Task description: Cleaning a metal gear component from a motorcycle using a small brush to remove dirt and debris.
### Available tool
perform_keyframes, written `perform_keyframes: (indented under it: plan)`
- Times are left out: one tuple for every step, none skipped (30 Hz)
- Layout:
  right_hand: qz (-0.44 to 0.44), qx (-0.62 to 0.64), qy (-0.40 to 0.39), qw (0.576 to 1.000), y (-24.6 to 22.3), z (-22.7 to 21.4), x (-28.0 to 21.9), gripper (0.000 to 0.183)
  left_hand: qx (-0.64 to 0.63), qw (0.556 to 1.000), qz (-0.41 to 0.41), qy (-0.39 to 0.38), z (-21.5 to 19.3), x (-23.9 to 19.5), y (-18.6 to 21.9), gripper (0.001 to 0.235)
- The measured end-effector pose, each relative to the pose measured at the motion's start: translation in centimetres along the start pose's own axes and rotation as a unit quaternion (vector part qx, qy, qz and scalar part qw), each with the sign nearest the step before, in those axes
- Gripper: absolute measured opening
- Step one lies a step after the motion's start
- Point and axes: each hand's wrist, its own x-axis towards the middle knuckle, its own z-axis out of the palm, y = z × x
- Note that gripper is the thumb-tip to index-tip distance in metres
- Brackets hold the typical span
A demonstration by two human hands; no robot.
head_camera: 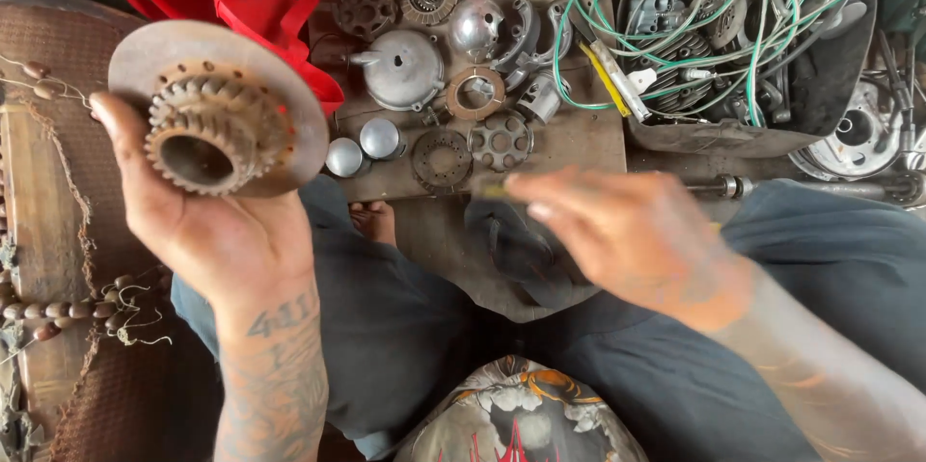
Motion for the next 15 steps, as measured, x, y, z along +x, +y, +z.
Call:
perform_keyframes:
  plan:
    - [0.004,0.048,0.018,0.999,0.0,-1.3,0.5,0.025,-0.022,0.999,-0.015,-0.038,-0.5,0.0,0.0,0.068]
    - [0.011,0.097,0.032,0.995,-0.1,-2.5,0.8,0.025,-0.043,0.996,-0.032,-0.073,-1.2,-0.2,0.0,0.059]
    - [0.013,0.099,0.029,0.995,-0.1,-3.0,0.5,0.025,-0.042,0.996,-0.034,-0.07,-0.6,-0.7,-0.2,0.059]
    - [0.032,0.102,0.057,0.993,0.0,-3.5,0.4,0.025,-0.048,0.985,-0.138,-0.089,0.1,-1.2,-0.3,0.052]
    - [0.052,0.105,0.085,0.99,0.0,-4.1,0.2,0.024,-0.054,0.964,-0.24,-0.104,0.7,-1.7,-0.4,0.046]
    - [0.049,0.106,0.083,0.99,-0.3,-4.2,0.0,0.024,-0.055,0.964,-0.237,-0.102,0.3,-2.1,-1.5,0.046]
    - [0.053,0.097,0.087,0.99,-0.6,-4.3,-0.1,0.024,-0.061,0.953,-0.275,-0.108,0.0,-2.5,-2.5,0.032]
    - [0.056,0.088,0.092,0.99,-1.0,-4.5,-0.2,0.024,-0.067,0.941,-0.311,-0.115,-0.2,-2.8,-3.6,0.018]
    - [0.053,0.09,0.092,0.99,-0.9,-4.6,-0.2,0.024,-0.067,0.942,-0.308,-0.114,0.0,-3.3,-3.9,0.018]
    - [0.035,0.085,0.096,0.991,-0.8,-4.6,-0.2,0.023,-0.05,0.924,-0.358,-0.121,0.3,-3.8,-4.3,0.026]
    - [0.016,0.081,0.1,0.992,-0.8,-4.7,-0.2,0.024,-0.033,0.904,-0.407,-0.128,0.6,-4.3,-4.6,0.036]
    - [0.014,0.079,0.1,0.992,-1.0,-5.0,-0.1,0.024,-0.035,0.904,-0.405,-0.129,0.5,-4.5,-4.8,0.036]
    - [0.018,0.092,0.097,0.991,-1.2,-5.4,0.0,0.024,-0.009,0.892,-0.43,-0.14,0.4,-4.8,-5.0,0.036]
    - [0.024,0.104,0.094,0.99,-1.4,-5.8,0.0,0.025,0.018,0.877,-0.456,-0.152,0.3,-5.1,-5.2,0.038]
    - [0.024,0.103,0.094,0.99,-1.3,-5.9,-0.4,0.025,0.016,0.877,-0.456,-0.153,0.1,-5.2,-5.2,0.038]
